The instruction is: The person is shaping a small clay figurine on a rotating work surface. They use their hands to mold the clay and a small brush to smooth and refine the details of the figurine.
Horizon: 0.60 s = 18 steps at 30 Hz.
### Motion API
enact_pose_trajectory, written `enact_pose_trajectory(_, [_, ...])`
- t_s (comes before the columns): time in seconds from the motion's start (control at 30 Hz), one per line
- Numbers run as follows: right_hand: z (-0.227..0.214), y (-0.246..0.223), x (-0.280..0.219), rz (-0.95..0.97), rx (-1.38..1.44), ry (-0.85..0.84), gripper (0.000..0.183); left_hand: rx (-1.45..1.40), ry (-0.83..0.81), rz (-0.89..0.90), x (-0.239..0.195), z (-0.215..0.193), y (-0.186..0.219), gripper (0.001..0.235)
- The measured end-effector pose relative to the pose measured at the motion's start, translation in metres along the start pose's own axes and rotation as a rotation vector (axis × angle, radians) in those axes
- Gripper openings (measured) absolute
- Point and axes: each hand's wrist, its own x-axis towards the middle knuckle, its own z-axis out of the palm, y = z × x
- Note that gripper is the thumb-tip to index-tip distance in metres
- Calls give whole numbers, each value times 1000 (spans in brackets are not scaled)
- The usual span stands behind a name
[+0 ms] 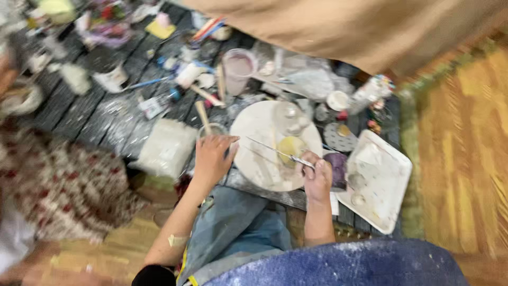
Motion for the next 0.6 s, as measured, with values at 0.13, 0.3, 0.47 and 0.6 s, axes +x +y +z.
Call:
enact_pose_trajectory(0.13, [-56,-21,-33,-177,-85,305,54,-16,-216,89,9,24,26,69])
enact_pose_trajectory(0.3, [-77,-7,-68,-84,444,778,41,78,-385,148,3,57,26,77])
enact_pose_trajectory(0.47, [-57,29,-58,272,731,1043,42,52,-388,164,-11,66,26,63])
enact_pose_trajectory(0.6, [-57,36,-56,129,888,693,51,88,-292,267,-27,58,26,62])
